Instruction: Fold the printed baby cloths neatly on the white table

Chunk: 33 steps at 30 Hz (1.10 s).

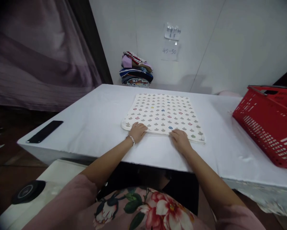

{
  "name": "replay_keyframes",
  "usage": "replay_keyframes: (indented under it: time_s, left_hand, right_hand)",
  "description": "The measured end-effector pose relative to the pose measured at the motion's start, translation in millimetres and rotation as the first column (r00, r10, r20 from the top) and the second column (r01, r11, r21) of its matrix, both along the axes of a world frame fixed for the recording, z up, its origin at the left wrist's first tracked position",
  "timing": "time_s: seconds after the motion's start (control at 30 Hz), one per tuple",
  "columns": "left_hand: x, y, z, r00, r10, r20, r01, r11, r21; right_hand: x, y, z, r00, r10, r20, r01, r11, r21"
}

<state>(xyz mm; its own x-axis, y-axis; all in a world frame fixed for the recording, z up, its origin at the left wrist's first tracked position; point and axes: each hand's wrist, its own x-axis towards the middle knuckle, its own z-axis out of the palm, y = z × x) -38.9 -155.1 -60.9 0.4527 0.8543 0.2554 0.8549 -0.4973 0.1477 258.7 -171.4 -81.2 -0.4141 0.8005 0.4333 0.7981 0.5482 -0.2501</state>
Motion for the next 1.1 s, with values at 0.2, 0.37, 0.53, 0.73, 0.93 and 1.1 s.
replay_keyframes:
  time_s: [0.2,0.37,0.53,0.73,0.93,1.1]
  left_hand:
    - [24.6,2.8,2.3,1.0,-0.025,-0.008,0.025,0.999,-0.022]
    - [23.9,5.1,2.1,0.999,-0.015,0.038,0.017,0.998,-0.057]
    - [22.2,7.9,0.7,0.997,0.02,0.08,-0.013,0.996,-0.087]
    - [21.7,9.8,-1.3,0.995,0.031,0.099,-0.022,0.996,-0.091]
    - [20.4,14.3,-4.0,0.991,0.054,0.122,-0.044,0.995,-0.086]
    - [19.8,14.7,-6.4,0.992,0.041,0.118,-0.033,0.997,-0.072]
  right_hand:
    - [-33.2,16.5,-2.2,0.999,0.051,-0.003,-0.051,0.998,0.046]
    - [-36.1,13.7,-6.1,0.999,0.036,-0.031,-0.034,0.997,0.067]
    - [-37.3,10.4,-1.4,0.998,0.026,-0.056,-0.024,0.999,0.037]
    - [-38.9,9.1,-0.4,0.999,0.003,-0.049,-0.002,1.0,0.023]
    - [-38.8,9.7,-4.5,0.997,-0.065,-0.041,0.067,0.996,0.052]
    - [-39.5,9.6,-3.6,0.996,-0.077,-0.033,0.079,0.995,0.062]
